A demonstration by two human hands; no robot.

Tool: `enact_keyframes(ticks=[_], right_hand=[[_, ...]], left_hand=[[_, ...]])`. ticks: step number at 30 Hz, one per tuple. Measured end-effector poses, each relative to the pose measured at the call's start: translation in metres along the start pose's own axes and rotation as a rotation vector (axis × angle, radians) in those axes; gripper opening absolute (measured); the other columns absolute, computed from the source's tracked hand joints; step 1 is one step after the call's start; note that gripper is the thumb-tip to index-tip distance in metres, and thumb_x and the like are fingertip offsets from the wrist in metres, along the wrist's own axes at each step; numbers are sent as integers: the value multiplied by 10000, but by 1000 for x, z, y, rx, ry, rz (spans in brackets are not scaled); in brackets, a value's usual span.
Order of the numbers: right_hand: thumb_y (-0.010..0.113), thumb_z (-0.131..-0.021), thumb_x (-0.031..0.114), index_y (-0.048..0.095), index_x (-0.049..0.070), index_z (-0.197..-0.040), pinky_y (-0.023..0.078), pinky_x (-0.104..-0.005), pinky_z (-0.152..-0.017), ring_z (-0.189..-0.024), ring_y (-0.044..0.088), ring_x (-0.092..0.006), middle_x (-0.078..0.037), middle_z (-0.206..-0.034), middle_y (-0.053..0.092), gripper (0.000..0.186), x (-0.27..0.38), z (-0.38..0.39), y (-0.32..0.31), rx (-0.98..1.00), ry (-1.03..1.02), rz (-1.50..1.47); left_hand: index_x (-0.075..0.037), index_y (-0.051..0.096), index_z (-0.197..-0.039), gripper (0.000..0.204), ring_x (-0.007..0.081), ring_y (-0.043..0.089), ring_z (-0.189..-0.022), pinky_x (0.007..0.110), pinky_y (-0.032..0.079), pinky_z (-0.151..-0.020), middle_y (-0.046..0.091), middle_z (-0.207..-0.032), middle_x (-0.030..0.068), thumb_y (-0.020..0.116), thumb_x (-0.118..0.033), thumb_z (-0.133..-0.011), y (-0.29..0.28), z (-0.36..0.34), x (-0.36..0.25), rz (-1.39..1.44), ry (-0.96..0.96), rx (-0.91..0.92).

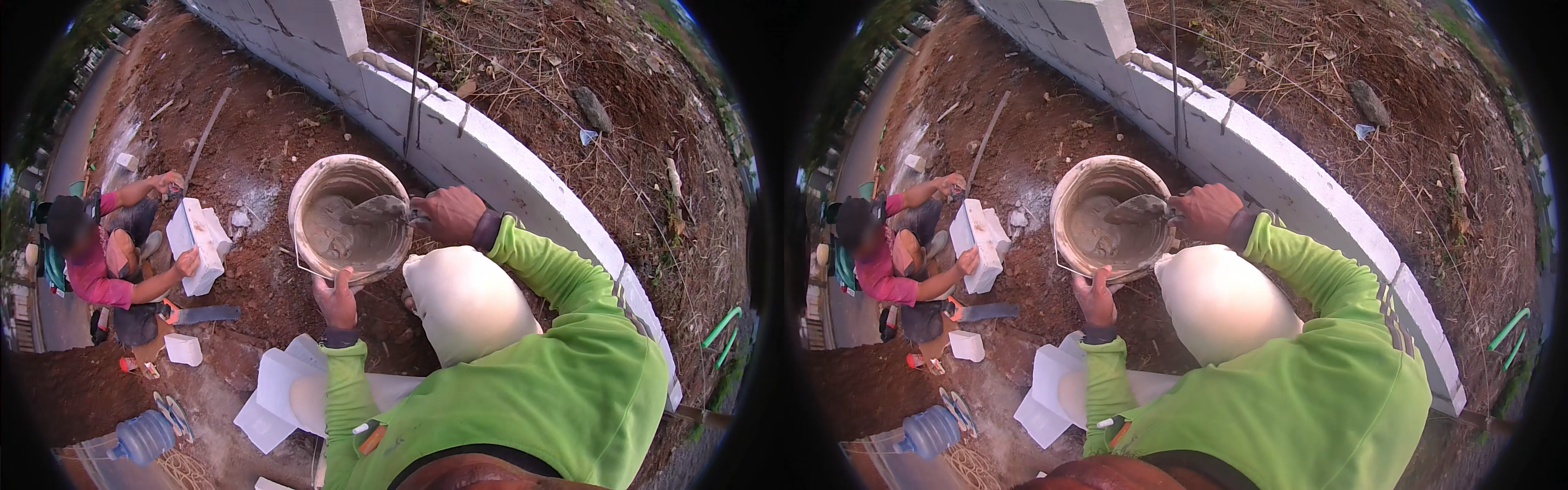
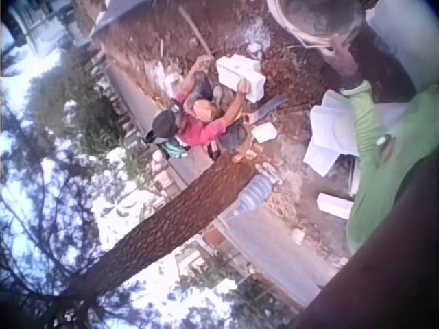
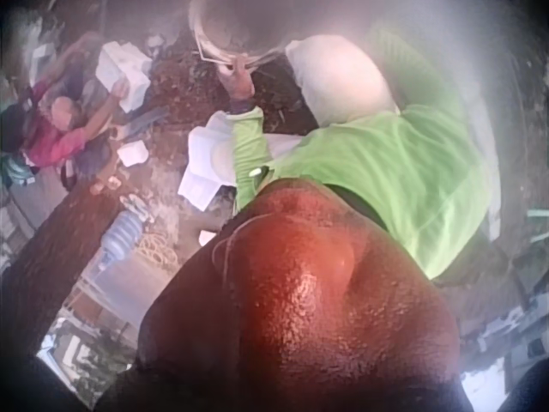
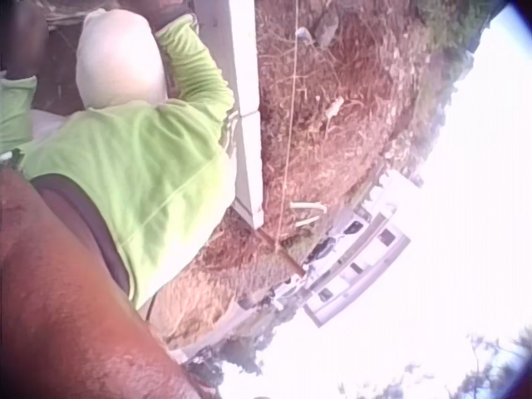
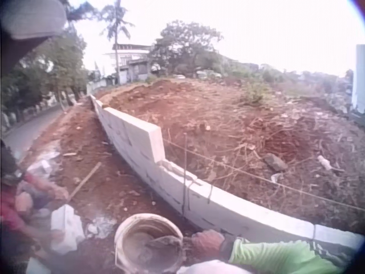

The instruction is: The person applies mortar to white bricks and places them onto a wall, using a trowel and a hammer to secure them in place.

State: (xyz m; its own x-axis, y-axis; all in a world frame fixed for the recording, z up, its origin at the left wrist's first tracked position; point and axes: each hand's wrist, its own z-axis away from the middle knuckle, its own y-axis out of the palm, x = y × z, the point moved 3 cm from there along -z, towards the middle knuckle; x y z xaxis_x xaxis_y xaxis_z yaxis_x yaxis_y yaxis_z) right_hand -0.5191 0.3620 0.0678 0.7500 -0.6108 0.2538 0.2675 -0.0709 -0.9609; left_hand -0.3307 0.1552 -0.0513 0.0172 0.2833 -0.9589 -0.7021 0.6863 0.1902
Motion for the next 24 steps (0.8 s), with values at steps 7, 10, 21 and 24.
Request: enact_keyframes(ticks=[7, 10, 21, 24], right_hand=[[657, -859, 222, 771, 65, -925, 582, -467, -783, -856, 730, -383, -173, -869, 749, 205, 29, -46, 12, 209, -152, 137], [649, -923, 330, 768, 45, -993, 573, -471, -818, -844, 733, -363, -167, -880, 753, 316, 17, -54, 27, 220, -232, -175], [564, -1054, 430, 635, 68, -1099, 423, -240, -420, -454, 505, -106, -7, -678, 554, 372, 2, -50, 16, 417, 247, -1234], [556, -1056, 432, 623, 59, -1116, 403, -243, -425, -474, 495, -98, -16, -693, 546, 384, -8, -62, 0, 356, 279, -1191]], left_hand=[[88, 568, -1278, 458, 304, 642, -1081, 408, 477, -977, 664, -1196, 212, 691, -149, -905, 18, 11, -19, -434, 321, 111], [93, 545, -1304, 476, 284, 641, -1088, 396, 480, -976, 661, -1205, 204, 681, -147, -916, 17, 15, -26, -335, 243, 95], [-124, 481, -1385, 523, 251, 693, -1035, 458, 642, -796, 630, -1227, 98, 650, -70, -893, 5, -61, -15, 401, -64, 54], [-131, 482, -1380, 508, 256, 688, -1036, 474, 639, -796, 625, -1219, 90, 640, -74, -900, 11, -84, -9, 395, -110, 59]])
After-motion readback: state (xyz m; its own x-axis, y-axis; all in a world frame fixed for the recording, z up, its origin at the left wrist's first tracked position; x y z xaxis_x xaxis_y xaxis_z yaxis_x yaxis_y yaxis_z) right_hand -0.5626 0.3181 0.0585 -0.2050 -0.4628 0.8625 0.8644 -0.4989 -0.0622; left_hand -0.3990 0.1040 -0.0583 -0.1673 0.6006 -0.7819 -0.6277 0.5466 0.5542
